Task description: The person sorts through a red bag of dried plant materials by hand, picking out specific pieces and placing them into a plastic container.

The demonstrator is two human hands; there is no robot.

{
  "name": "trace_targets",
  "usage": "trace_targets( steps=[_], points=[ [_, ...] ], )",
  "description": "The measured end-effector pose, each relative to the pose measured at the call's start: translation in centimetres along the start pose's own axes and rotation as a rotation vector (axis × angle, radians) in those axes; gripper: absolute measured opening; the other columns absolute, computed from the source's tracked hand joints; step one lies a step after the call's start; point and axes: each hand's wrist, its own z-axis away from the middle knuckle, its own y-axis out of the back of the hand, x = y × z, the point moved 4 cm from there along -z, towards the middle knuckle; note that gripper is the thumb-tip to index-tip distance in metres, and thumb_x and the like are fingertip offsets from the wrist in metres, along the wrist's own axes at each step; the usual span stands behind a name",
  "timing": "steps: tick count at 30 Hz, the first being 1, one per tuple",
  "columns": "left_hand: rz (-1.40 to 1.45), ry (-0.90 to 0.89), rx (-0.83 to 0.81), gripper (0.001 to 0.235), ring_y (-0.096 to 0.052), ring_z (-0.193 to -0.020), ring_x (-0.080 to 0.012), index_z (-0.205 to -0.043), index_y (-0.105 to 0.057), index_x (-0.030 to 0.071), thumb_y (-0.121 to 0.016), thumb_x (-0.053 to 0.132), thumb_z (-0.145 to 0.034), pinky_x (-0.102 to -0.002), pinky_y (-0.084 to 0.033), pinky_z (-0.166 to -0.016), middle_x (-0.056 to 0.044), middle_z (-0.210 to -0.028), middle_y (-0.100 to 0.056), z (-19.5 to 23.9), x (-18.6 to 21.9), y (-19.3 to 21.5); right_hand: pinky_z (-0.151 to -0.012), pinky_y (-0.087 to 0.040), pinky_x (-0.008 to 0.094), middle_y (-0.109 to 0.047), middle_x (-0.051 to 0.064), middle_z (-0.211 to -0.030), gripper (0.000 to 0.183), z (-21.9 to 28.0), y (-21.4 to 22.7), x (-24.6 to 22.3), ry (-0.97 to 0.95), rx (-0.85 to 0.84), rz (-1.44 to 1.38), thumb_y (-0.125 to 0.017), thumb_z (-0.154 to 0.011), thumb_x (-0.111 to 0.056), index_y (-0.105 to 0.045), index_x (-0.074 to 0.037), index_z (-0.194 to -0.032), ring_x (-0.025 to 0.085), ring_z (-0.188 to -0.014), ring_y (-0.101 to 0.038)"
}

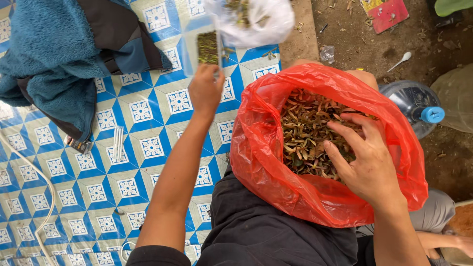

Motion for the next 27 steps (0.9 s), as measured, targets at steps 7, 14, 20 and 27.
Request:
trace_targets(
  steps=[7, 14, 20, 27],
  points=[
    [0.015, -0.002, -0.076, 0.024, -0.072, -0.08, -0.0279, -0.103, -0.077, 0.013, -0.078, 0.026, -0.082, -0.039, -0.055, -0.064, -0.004, -0.102, -0.073, 3.0, 5.1, 1.5, -0.105, -0.049, 0.045, -0.059, 0.017, -0.137, 0.04, -0.1, 0.2, -0.7, 0.103, 0.005, 0.089, -0.077, -0.088, -0.02, -0.07, -0.009, -0.125, 0.036, -0.13, -0.055],
    [0.046, -0.399, 0.026, 0.054, -0.046, -0.135, -0.0421, -0.138, -0.07, 0.018, -0.074, 0.025, -0.085, -0.052, -0.029, -0.117, -0.02, -0.156, -0.044, -5.6, 8.4, -3.5, -0.104, -0.048, 0.043, -0.06, 0.015, -0.135, 0.038, -0.5, 0.0, -1.0, 0.125, -0.019, 0.007, -0.076, -0.086, -0.019, -0.071, -0.009, -0.122, 0.033, -0.126, -0.056],
    [-1.012, -0.64, -0.857, 0.042, -0.046, -0.141, -0.0302, -0.136, -0.066, 0.019, -0.049, 0.035, -0.101, -0.062, -0.005, -0.121, -0.007, -0.144, -0.058, -15.5, 13.5, -17.3, -0.105, -0.047, 0.043, -0.06, 0.015, -0.132, 0.039, -0.1, -0.1, -0.9, 0.111, 0.007, 0.0, -0.075, -0.082, -0.018, -0.07, -0.007, -0.119, 0.033, -0.125, -0.056],
    [-0.847, -0.812, -0.609, 0.027, -0.069, -0.109, -0.0242, -0.103, -0.083, 0.023, -0.056, 0.021, -0.1, -0.047, -0.032, -0.104, -0.004, -0.104, -0.079, -16.6, 13.7, -18.6, -0.105, -0.044, 0.044, -0.062, 0.013, -0.128, 0.032, 1.1, -1.3, 1.7, -0.133, 0.025, -0.117, -0.074, -0.083, -0.016, -0.073, -0.009, -0.114, 0.034, -0.124, -0.055]
  ],
)
